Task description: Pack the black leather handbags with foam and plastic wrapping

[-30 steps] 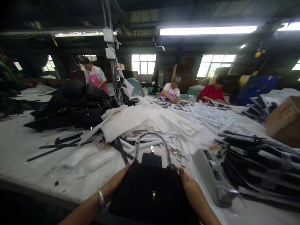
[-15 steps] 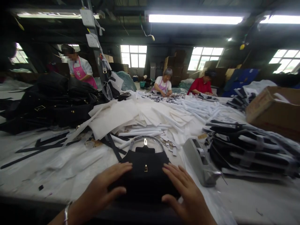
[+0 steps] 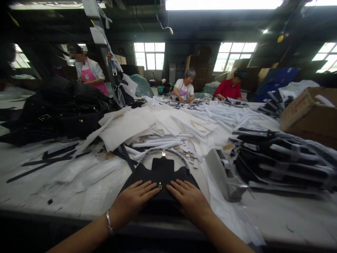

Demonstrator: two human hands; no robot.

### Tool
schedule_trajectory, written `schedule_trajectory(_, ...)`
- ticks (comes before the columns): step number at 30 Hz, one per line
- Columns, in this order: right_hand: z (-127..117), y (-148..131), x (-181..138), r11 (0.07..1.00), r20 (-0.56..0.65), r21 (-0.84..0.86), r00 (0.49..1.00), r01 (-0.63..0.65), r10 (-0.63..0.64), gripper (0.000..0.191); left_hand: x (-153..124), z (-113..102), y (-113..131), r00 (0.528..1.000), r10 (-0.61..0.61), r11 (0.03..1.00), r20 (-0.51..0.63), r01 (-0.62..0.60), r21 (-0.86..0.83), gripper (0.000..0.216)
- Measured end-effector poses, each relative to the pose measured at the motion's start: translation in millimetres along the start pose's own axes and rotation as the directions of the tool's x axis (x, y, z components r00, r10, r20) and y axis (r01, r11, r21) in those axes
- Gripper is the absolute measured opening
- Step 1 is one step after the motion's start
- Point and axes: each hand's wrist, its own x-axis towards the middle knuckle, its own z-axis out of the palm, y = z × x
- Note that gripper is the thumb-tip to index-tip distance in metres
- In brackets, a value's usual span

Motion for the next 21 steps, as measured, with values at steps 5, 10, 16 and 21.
schedule_trajectory(5,48.5,1.7,-7.5,0.989,-0.209,-0.145,0.977,0.011,-0.042,0.061,-10.5,46.2,-10.4,0.99,0.073,0.991,-0.124,-0.058,0.119,0.049)
schedule_trajectory(10,62.3,-7.0,-27.6,0.994,-0.256,-0.105,0.966,0.017,-0.044,0.067,-26.2,44.1,-6.3,0.991,0.11,0.993,-0.076,-0.105,0.058,0.057)
schedule_trajectory(16,44.1,-5.6,-30.0,0.992,-0.088,0.123,0.996,0.039,-0.028,0.087,-26.8,31.8,-2.3,0.998,0.054,0.99,0.045,-0.047,-0.135,0.064)
schedule_trajectory(21,25.7,3.2,-14.5,0.968,-0.063,0.249,0.998,0.029,-0.013,0.077,-24.5,36.1,-6.7,1.0,-0.007,0.977,0.0,0.006,-0.215,0.059)
